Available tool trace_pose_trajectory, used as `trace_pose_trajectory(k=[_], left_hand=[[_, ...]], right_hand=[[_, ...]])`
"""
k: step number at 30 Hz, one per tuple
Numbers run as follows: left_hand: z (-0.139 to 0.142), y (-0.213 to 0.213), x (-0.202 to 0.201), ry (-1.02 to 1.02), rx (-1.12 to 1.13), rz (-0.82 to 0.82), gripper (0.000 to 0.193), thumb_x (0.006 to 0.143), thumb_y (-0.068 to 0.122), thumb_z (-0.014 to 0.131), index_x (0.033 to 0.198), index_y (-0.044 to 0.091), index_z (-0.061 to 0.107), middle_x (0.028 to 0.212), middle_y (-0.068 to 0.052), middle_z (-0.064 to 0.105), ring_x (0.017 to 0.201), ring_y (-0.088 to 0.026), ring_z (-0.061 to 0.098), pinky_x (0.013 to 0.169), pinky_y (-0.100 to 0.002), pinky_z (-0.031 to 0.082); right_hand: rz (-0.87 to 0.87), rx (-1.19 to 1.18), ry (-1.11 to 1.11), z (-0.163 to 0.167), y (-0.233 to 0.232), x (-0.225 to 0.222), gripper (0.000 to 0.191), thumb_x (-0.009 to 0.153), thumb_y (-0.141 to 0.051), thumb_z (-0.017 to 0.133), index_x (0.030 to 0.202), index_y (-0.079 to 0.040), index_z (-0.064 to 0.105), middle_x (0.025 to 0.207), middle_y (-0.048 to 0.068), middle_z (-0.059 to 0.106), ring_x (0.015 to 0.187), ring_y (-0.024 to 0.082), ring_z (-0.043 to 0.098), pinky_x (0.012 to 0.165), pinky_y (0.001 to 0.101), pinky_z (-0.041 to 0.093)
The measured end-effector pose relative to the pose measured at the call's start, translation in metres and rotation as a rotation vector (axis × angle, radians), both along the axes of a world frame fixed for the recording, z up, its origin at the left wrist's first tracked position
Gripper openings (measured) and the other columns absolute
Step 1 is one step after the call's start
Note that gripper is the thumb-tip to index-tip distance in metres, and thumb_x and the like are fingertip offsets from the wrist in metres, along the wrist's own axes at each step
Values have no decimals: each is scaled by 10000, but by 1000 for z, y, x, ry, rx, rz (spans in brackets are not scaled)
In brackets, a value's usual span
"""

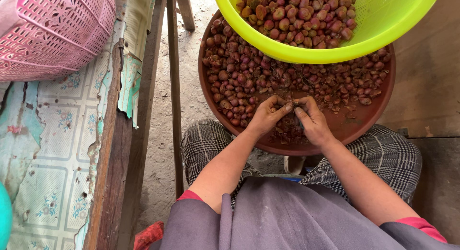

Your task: The person sits on a low stool with a large tray of unpeeled shallots on their lap and peels the dry outer skin off each shallot by hand using a small green handheld peeler. Peeled shallots are placed into a yellow colander and discarded peels are tossed into a pink basket beside them.

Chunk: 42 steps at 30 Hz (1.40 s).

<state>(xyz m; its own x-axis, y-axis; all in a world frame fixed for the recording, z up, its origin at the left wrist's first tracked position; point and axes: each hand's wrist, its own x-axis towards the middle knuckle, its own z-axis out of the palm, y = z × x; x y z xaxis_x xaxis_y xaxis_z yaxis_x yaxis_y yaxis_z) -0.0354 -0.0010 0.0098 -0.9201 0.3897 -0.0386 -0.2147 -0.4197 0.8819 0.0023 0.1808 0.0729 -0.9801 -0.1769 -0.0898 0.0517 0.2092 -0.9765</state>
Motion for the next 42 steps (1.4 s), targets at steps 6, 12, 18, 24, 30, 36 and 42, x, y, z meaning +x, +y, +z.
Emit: trace_pose_trajectory(k=[6,12,18,24,30,36,42], left_hand=[[-2,1,5,20,-102,-52,243,986,150,727,1136,-9,622,998,-59,698,867,-77,627,748,-249,549],[-4,8,8,2,-177,-38,256,974,120,733,1174,6,621,947,-42,691,739,-62,558,628,-228,471],[-7,-3,-2,-27,-105,24,316,934,101,748,1203,12,610,1060,-36,731,883,-57,666,761,-220,556],[-9,-3,-1,-64,-69,17,294,944,71,763,1190,-39,647,1071,-83,729,933,-109,680,831,-266,563],[7,-7,1,-65,-64,22,305,929,76,749,1198,-27,648,1055,-58,728,931,-100,687,806,-260,567],[13,-9,-1,-91,-90,-1,291,944,57,742,1195,-57,648,1068,-95,742,948,-124,715,812,-264,584],[9,-9,-1,-75,-33,8,286,939,41,726,1195,-57,644,1094,-120,750,982,-151,739,844,-265,604]], right_hand=[[-16,-62,27,-27,8,-5,148,1080,-195,518,1157,-71,489,861,23,551,746,98,506,626,267,451],[-47,72,177,-23,9,-11,169,1079,-207,536,1135,-48,524,994,46,605,921,106,546,824,270,482],[-145,74,-264,11,7,-13,312,993,-232,509,1288,-133,540,948,44,666,711,185,597,656,350,496],[35,350,300,-1,2,-7,222,1073,-189,562,1253,-67,604,1062,71,717,956,122,674,816,289,520],[-98,-4,-274,5,17,-16,268,1062,-237,515,1266,-96,618,883,58,653,771,139,611,658,317,514],[31,338,79,22,4,-5,291,1058,-200,523,1301,-67,612,884,25,648,783,120,619,703,279,516],[41,107,-120,27,5,-6,336,1034,-196,498,1353,-122,574,846,16,618,753,102,605,653,285,557]])
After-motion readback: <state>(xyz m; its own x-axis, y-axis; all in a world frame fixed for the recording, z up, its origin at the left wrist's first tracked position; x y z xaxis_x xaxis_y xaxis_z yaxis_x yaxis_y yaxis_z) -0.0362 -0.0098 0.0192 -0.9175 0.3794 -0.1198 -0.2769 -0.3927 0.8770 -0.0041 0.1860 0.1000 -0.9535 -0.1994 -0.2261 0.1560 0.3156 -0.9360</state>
